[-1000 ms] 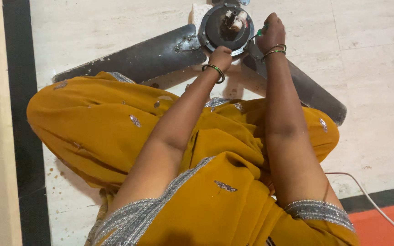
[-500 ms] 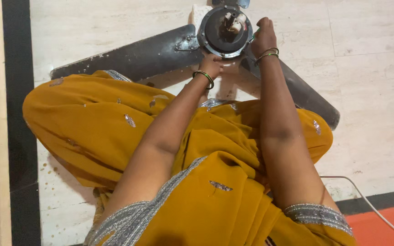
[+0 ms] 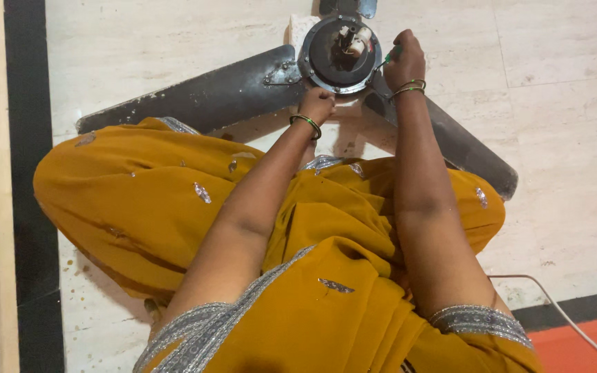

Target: The person sits on the floor and uses a screwdriver to attach fan blades to the motor housing of an electric fan. They secure each blade by tightening screws at the mounting points, rotating the fan assembly to access each blade in turn.

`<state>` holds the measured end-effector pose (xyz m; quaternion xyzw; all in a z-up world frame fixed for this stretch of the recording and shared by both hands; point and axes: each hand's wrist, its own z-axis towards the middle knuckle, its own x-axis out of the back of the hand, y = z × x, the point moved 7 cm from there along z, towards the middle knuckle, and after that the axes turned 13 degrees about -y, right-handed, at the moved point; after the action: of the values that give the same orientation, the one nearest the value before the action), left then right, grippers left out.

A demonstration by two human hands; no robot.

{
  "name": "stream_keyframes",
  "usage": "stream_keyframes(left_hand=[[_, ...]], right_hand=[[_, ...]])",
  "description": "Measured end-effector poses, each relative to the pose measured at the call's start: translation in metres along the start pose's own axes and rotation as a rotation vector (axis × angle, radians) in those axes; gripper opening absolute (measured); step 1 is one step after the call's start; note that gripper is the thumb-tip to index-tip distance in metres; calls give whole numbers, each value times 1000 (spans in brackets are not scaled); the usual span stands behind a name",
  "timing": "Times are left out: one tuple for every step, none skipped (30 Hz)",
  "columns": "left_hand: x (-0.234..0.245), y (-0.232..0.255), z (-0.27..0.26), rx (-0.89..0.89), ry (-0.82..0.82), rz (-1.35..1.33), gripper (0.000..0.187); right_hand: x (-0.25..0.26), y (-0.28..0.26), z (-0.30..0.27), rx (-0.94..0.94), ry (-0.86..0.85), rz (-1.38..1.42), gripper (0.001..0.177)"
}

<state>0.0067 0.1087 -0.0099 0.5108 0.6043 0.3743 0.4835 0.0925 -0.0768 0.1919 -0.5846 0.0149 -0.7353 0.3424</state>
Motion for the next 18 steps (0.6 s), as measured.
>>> stream_keyframes(left_hand=[[4, 1, 2, -2, 30, 8, 20], [3, 0, 2, -24, 20, 23, 21], [3, 0, 2, -46, 10, 38, 23], [2, 0, 2, -70, 2, 52, 25], [2, -5, 1, -22, 11, 36, 26], [1, -9, 1, 21, 22, 20, 28], [0, -11, 2, 64, 33, 5, 30], [0, -8, -1, 23, 33, 87, 30], [-1, -7, -4, -17, 32, 169, 31], [-1, 0, -2, -66, 33, 253, 31], [0, 7, -3, -126, 68, 313, 33], [1, 13, -5, -186, 105, 372, 34], [1, 19, -8, -247, 141, 431, 36], [-2, 17, -10, -225, 134, 503, 39], [-4, 15, -13, -203, 126, 575, 42], [-5, 17, -13, -182, 121, 648, 45], [-8, 21, -16, -227, 108, 697, 49], [-13, 27, -18, -274, 93, 747, 54]], right_hand=[[0, -1, 1, 0, 11, -20, 27], [-1, -1, -2, -7, 17, -42, 27], [-3, 1, -3, -35, 15, -28, 26], [-6, 3, -1, -61, 13, -14, 26], [-7, 6, -1, -87, 11, 0, 25], [-6, 7, 4, -84, 16, -9, 25], [-5, 8, 8, -81, 22, -18, 25], [-7, 8, 6, -82, 21, -24, 25], [-9, 9, 3, -82, 12, -11, 25], [-10, 10, 6, -77, 10, 2, 25], [-11, 11, 9, -72, 7, 15, 25], [-12, 12, 12, -76, 0, 15, 25], [-13, 13, 13, -79, -7, 15, 25], [-16, 14, 11, -83, -20, 16, 25], [-16, 16, 9, -80, -21, 17, 23], [-16, 17, 9, -73, -20, 19, 22], [-15, 18, 11, -66, -18, 22, 20], [-15, 22, 14, -81, -43, 25, 20]])
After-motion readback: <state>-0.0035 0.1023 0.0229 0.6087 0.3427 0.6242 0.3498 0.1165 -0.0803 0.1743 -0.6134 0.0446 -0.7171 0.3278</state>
